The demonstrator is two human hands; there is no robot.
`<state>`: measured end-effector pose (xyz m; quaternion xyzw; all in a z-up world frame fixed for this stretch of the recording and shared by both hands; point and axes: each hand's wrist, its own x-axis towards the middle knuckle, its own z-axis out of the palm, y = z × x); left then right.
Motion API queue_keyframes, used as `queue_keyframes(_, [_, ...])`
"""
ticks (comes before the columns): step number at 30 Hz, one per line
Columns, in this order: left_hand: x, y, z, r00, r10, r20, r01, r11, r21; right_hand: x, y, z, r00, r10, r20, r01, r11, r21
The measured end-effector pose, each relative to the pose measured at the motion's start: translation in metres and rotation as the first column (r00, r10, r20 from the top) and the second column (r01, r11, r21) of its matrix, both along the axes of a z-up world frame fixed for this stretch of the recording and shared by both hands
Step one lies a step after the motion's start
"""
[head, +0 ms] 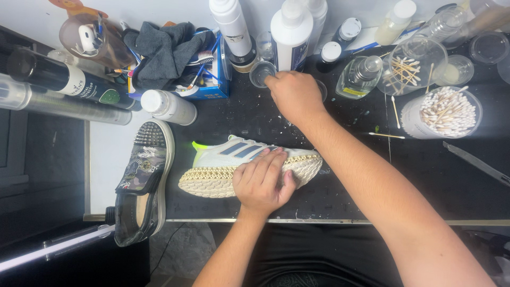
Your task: The person cleans the sole of a white sneaker using a cotton swab and a utility knife. They repeatedly dip the swab into a small container of liquid and scrub the textured sole, then use the knife to scrape debris from the tread. The person continues alternating between these tools to remove dirt from the shoe's bottom.
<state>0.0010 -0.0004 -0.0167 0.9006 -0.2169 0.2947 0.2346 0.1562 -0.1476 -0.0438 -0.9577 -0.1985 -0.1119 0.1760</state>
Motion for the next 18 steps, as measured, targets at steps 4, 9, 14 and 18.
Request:
queue_keyframes(4, [0.0,0.0,0.0,1.0,-0.002,-0.001,0.002,1.0,-0.001,-0.008,-0.002,0.003,0.997,0.003,0.084,-0.012,0.993,0.114])
queue_keyframes(9, [0.001,0.0,0.003,1.0,-0.001,0.005,0.001,1.0,0.005,-0.062,-0.028,0.027,0.993,-0.103,0.054,0.077,0.934,0.349])
queue_keyframes(14, [0.001,0.0,0.001,1.0,0.003,-0.022,-0.003,1.0,0.006,-0.103,-0.117,0.047,0.904,-0.425,-0.041,0.377,0.751,0.542])
queue_keyframes(18, [0.003,-0.003,0.002,1.0,0.004,-0.01,-0.004,1.0,0.004,-0.119,-0.167,0.059,0.855,-0.518,0.004,0.422,0.699,0.577])
